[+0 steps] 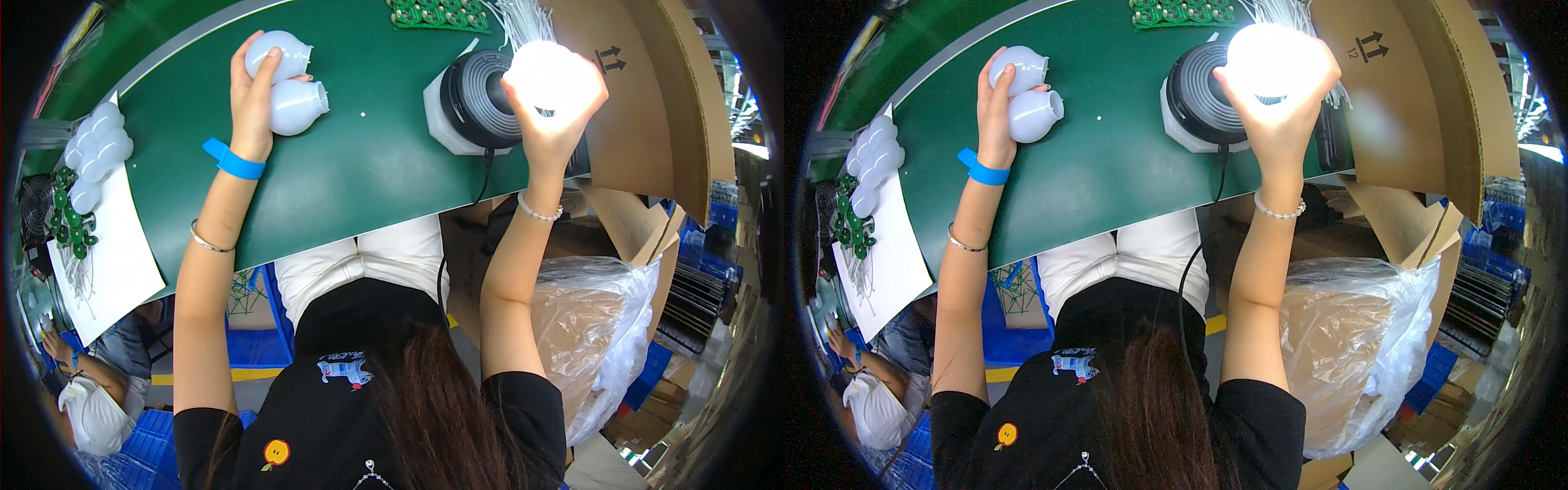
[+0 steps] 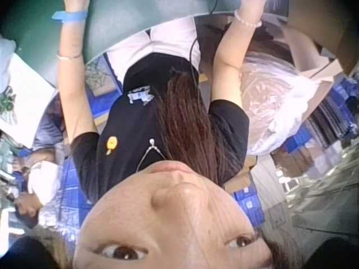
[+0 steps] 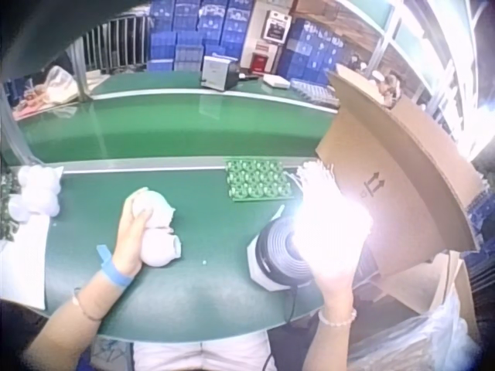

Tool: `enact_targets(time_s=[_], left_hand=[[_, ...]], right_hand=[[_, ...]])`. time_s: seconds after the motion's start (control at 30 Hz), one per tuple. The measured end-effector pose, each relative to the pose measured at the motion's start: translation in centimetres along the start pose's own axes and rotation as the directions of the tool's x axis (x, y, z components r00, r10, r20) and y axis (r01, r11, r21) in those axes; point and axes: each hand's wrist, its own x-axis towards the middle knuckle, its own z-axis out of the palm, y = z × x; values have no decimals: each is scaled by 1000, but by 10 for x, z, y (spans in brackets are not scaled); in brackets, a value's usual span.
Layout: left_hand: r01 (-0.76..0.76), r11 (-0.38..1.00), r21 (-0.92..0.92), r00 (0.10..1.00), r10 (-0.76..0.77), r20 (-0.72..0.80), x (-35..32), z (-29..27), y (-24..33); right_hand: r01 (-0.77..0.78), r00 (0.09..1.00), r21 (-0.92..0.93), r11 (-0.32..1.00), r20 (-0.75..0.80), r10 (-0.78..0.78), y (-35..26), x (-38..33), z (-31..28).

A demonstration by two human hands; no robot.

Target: Testing LED light bulbs by placing them onto a test fixture to ensure they illuminate correctly.

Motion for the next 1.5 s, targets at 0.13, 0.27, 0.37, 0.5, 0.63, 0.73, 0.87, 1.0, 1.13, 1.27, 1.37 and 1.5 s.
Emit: enact_targets(time_s=[0.13,0.27,0.37,0.5,0.63,0.73,0.87,1.0,1.13,1.27,1.37,1.5], left_hand=[[21,997,-68,1000,-21,7,1,0,-1],[14,997,-70,1000,-14,-5,0,0,1],[17,997,-72,1000,-18,-7,0,1,2],[14,996,-86,1000,-15,-6,0,1,3],[16,997,-81,1000,-16,-5,-2,1,4],[5,997,-83,1000,-6,-3,-2,1,4],[-2,997,-73,1000,2,-1,-1,1,3],[-8,997,-74,1000,9,9,-1,1,2],[8,1000,-25,1000,-8,14,-1,1,2],[-6,998,-66,1000,6,8,0,1,2],[-6,998,-55,1000,6,-3,0,1,1],[-7,999,-54,1000,7,6,-2,1,2]], right_hand=[[-27,994,-64,998,107,34,-2,1,-13],[-109,977,-58,992,177,118,-4,-4,-25],[-108,971,-129,986,197,132,-8,-9,-35],[-60,982,-218,974,162,97,-16,-14,-33],[4,998,-231,973,59,10,-19,-9,-14],[-1,1000,-165,986,14,3,-17,-2,-3],[-89,996,-74,993,-24,87,-16,2,4],[-57,998,-89,994,-27,55,-17,5,0],[-84,991,-74,994,95,91,-16,6,-7],[-105,993,0,995,57,105,-9,3,-8],[-168,985,106,980,69,161,-3,1,-8],[-175,983,113,978,82,167,2,0,-10]])
